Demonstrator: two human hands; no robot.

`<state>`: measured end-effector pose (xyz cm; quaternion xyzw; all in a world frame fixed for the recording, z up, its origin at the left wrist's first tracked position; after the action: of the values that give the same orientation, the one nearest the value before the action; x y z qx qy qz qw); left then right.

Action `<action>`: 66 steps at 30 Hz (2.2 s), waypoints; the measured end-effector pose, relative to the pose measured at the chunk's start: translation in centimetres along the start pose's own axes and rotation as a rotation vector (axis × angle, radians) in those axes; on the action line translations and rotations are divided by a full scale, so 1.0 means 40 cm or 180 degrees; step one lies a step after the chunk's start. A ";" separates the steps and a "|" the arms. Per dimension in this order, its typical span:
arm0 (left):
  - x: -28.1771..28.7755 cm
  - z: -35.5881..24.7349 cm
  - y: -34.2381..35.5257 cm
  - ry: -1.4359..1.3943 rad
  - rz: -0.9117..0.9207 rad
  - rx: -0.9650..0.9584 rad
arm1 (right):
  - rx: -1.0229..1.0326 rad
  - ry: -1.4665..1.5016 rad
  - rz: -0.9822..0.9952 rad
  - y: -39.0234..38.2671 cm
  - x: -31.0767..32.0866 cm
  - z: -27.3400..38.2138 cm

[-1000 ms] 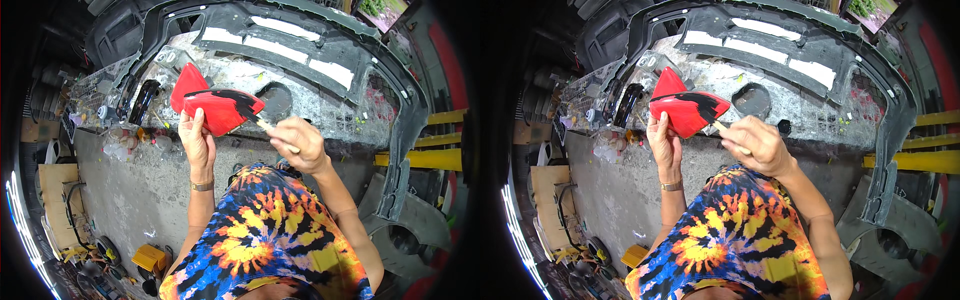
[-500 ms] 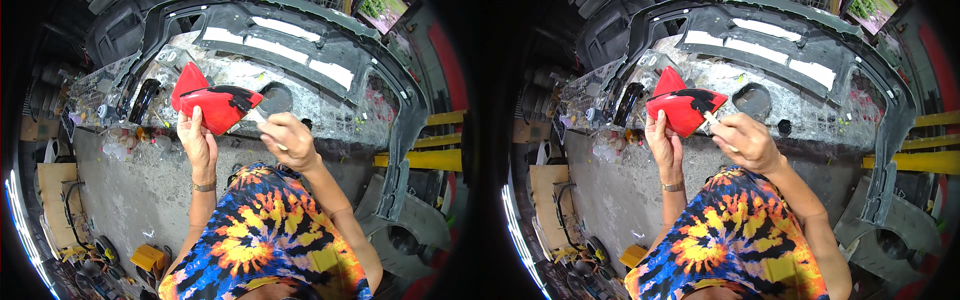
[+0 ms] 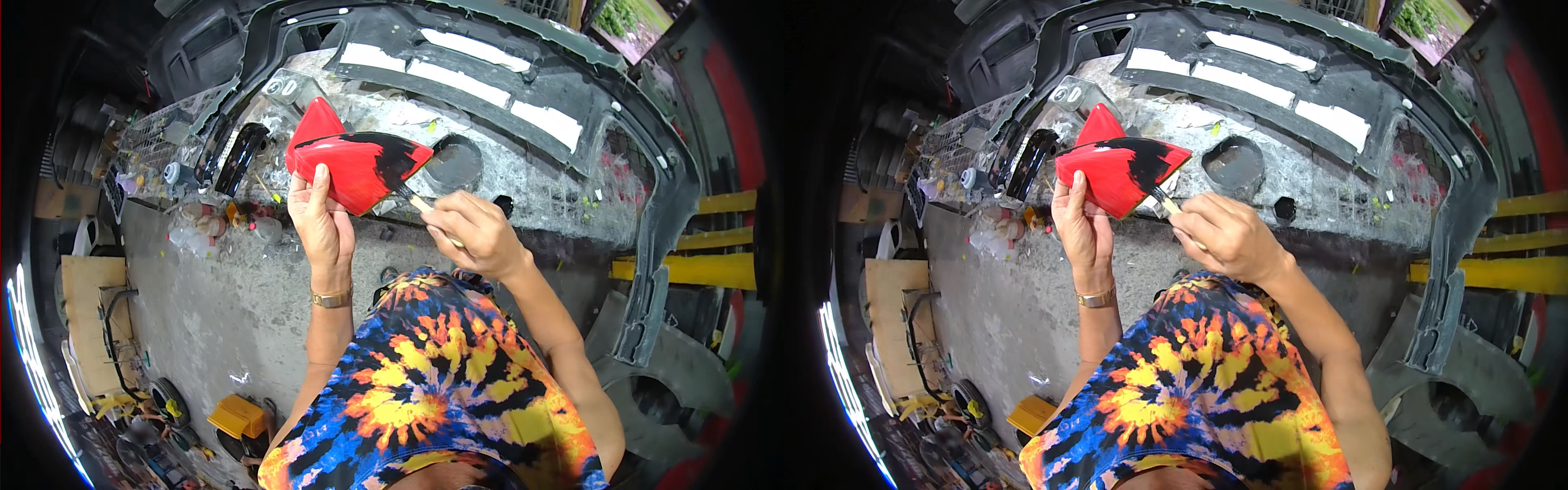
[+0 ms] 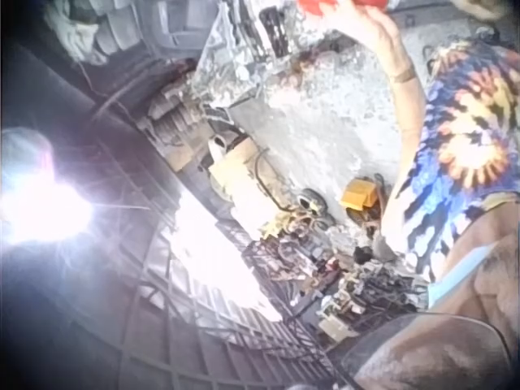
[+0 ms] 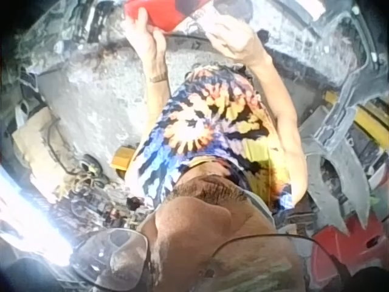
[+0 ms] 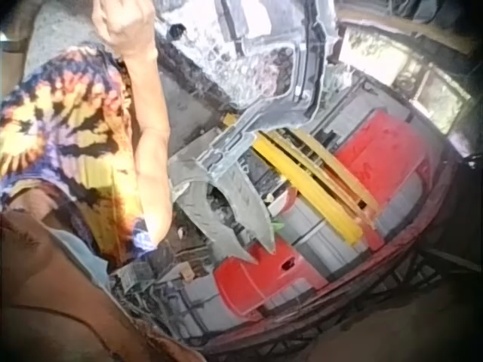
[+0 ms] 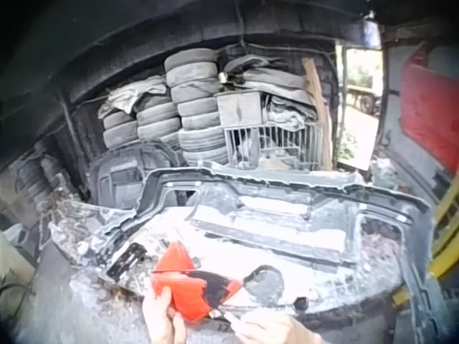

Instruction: Painting a red car side mirror cover with black paint using a small brush.

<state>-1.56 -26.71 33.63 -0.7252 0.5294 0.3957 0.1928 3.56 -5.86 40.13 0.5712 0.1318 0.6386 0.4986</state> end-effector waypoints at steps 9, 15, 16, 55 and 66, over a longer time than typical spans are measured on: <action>-0.005 -0.032 -0.006 0.0082 -0.0012 -0.0210 | -0.1839 0.1646 -0.1063 -0.030 0.006 -0.091; 0.002 -0.032 -0.006 0.0018 -0.0074 -0.0199 | -0.2193 0.1370 -0.0858 -0.084 -0.004 -0.114; 0.002 -0.025 -0.007 -0.0019 -0.0073 -0.0134 | -0.2190 0.1370 -0.0858 -0.071 0.003 -0.114; 0.007 -0.054 -0.008 0.0084 -0.0027 -0.0387 | -0.1650 0.0474 -0.1051 -0.030 0.052 -0.123; -0.004 -0.058 -0.001 0.0019 -0.0022 -0.0410 | -0.1318 0.1035 -0.0763 -0.014 0.030 -0.038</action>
<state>-0.69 -28.22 35.14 -0.7391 0.5010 0.4261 0.1455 2.69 -4.06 39.96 0.3278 0.1435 0.6716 0.6488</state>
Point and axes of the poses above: each hand's wrist, its own y-axis towards the middle knuckle, its own x-axis out of the back of the hand, z = x × y, the point moved 10 cm from there along y, towards the middle knuckle, and after that the axes turned 10 degrees about -y, right-handed, at the moved point
